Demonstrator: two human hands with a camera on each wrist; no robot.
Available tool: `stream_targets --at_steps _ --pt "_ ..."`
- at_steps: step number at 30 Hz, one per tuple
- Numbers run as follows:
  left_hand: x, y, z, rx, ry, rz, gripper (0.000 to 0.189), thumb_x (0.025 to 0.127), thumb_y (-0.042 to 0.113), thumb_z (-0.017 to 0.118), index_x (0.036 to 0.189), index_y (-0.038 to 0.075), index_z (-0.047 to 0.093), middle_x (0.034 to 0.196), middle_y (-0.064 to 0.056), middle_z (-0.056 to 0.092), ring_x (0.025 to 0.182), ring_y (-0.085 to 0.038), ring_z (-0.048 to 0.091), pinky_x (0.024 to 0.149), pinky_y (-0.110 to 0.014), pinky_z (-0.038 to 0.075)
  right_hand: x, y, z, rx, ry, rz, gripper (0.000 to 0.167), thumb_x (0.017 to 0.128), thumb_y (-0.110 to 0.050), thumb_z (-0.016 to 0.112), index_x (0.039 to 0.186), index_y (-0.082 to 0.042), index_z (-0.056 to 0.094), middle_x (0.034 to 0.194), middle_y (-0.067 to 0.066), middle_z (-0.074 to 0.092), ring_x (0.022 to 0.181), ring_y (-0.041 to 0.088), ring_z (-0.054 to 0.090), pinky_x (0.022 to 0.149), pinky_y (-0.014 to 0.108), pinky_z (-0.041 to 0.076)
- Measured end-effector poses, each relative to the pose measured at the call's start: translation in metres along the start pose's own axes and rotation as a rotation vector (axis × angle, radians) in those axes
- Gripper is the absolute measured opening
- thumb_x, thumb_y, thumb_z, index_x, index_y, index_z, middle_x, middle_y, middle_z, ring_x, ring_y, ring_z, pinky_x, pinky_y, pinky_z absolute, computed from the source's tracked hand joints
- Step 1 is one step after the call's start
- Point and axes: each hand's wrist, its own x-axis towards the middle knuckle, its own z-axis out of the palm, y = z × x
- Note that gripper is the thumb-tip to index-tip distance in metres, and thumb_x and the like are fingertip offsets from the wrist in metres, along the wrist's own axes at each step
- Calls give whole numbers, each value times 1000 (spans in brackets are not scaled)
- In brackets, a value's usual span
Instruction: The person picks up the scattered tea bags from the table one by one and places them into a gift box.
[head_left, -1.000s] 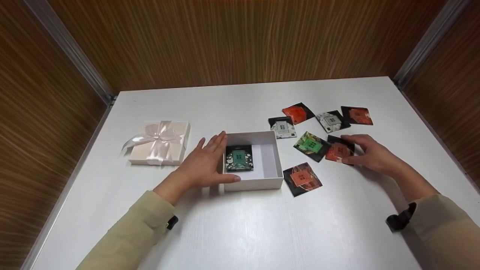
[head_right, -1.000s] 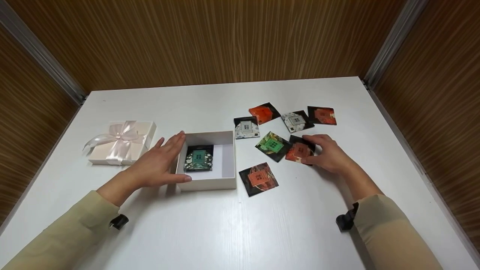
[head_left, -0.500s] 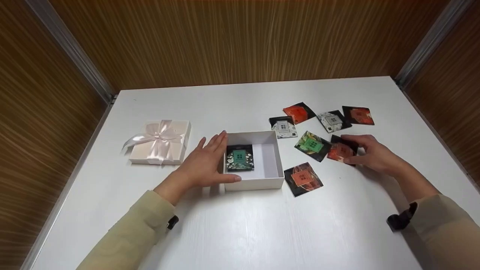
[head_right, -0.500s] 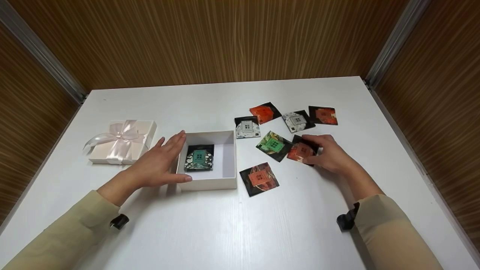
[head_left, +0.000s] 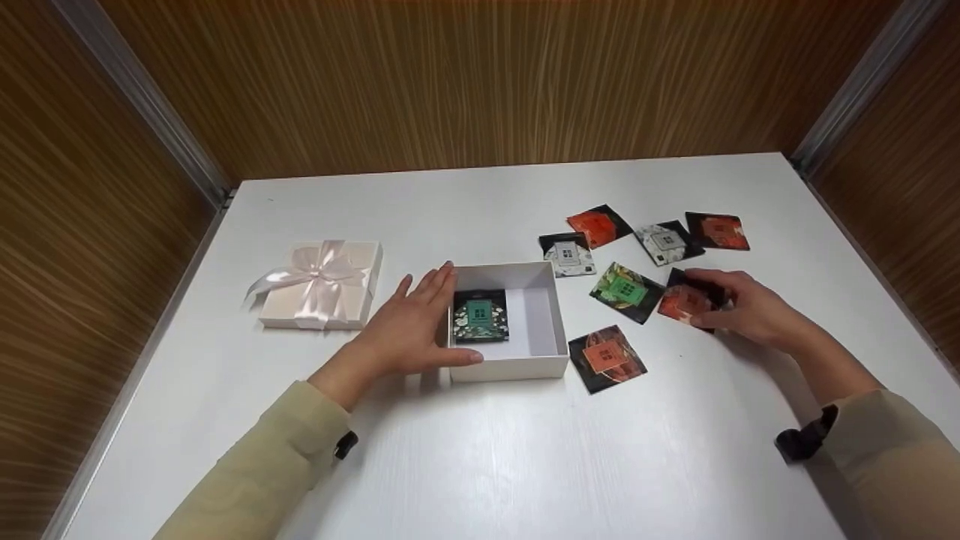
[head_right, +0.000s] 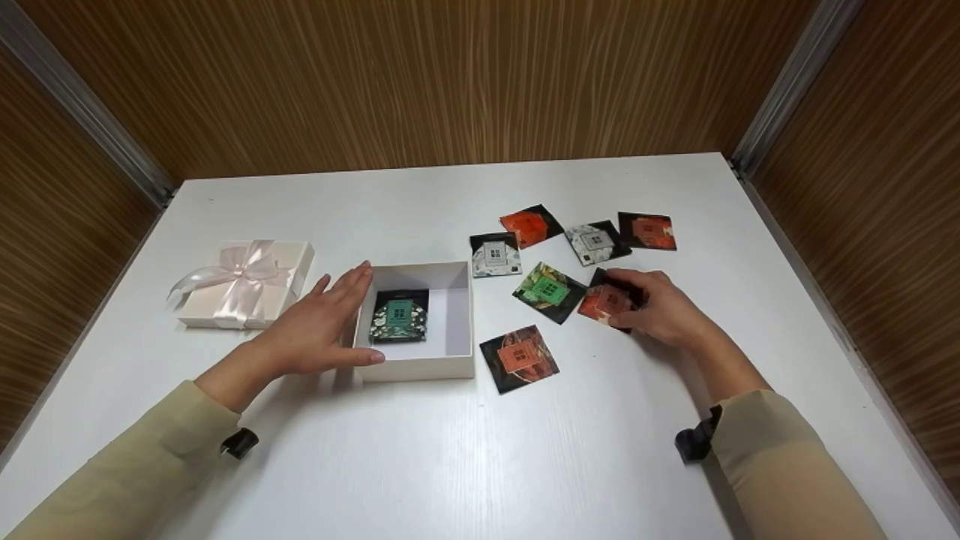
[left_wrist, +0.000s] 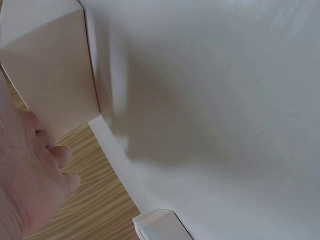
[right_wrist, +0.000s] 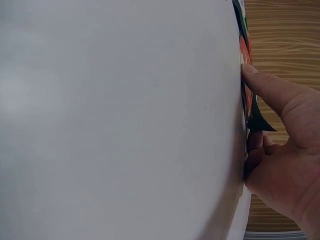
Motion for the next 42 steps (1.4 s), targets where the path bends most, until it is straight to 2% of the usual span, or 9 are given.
stream_targets --at_steps 7,12,21,25,29,35,38,42 --pt "-1 0 0 -22 -5 -2 135 82 98 46 170 6 2 178 -8 -4 164 -29 6 131 -50 4 -1 -1 -1 47 1 -7 79 95 -24 83 162 -9 44 162 32 31 139 45 33 111 62 32" --pt "-1 -1 0 -26 -3 -1 135 82 97 47 170 5 2 178 -9 -3 164 -28 5 131 -50 5 1 0 -1 55 2 -5 79 94 -21 83 161 -7 44 163 31 32 143 44 31 116 64 29" --pt "1 -1 1 -13 -6 1 135 82 98 45 170 4 2 178 -9 -3 164 -30 7 131 -51 4 -1 -3 -3 41 8 1 74 97 -16 79 161 -8 44 164 31 31 146 46 30 117 66 28" --pt "0 0 1 -20 -5 -4 136 81 99 44 170 5 2 178 -9 -3 164 -30 7 131 -51 4 -2 -5 -5 18 16 18 70 100 -20 76 161 -10 44 162 32 33 140 45 35 113 63 33" --pt "0 0 1 -28 -11 -10 137 80 99 44 170 6 1 178 -8 -5 164 -27 4 131 -50 3 -3 -4 -9 15 42 22 66 103 -26 73 161 -10 45 158 32 39 132 43 40 106 51 41" --pt "-1 0 0 -12 2 4 135 82 96 48 170 4 3 178 -11 -1 163 -30 8 131 -52 5 -8 -8 -17 31 102 -5 58 105 -26 70 158 -11 51 149 28 49 121 36 47 88 22 40" --pt "-1 0 -1 -9 3 7 135 83 96 49 170 3 4 178 -11 -1 163 -30 8 131 -52 5 -11 -11 -22 41 139 -21 55 106 -27 69 156 -11 53 150 27 50 120 33 48 83 14 40" --pt "-1 1 -1 -10 0 3 135 83 96 49 170 3 4 178 -11 -2 163 -30 7 131 -52 4 -13 -17 -28 74 189 -42 50 107 -25 66 154 -10 57 146 22 54 112 24 51 80 12 42"
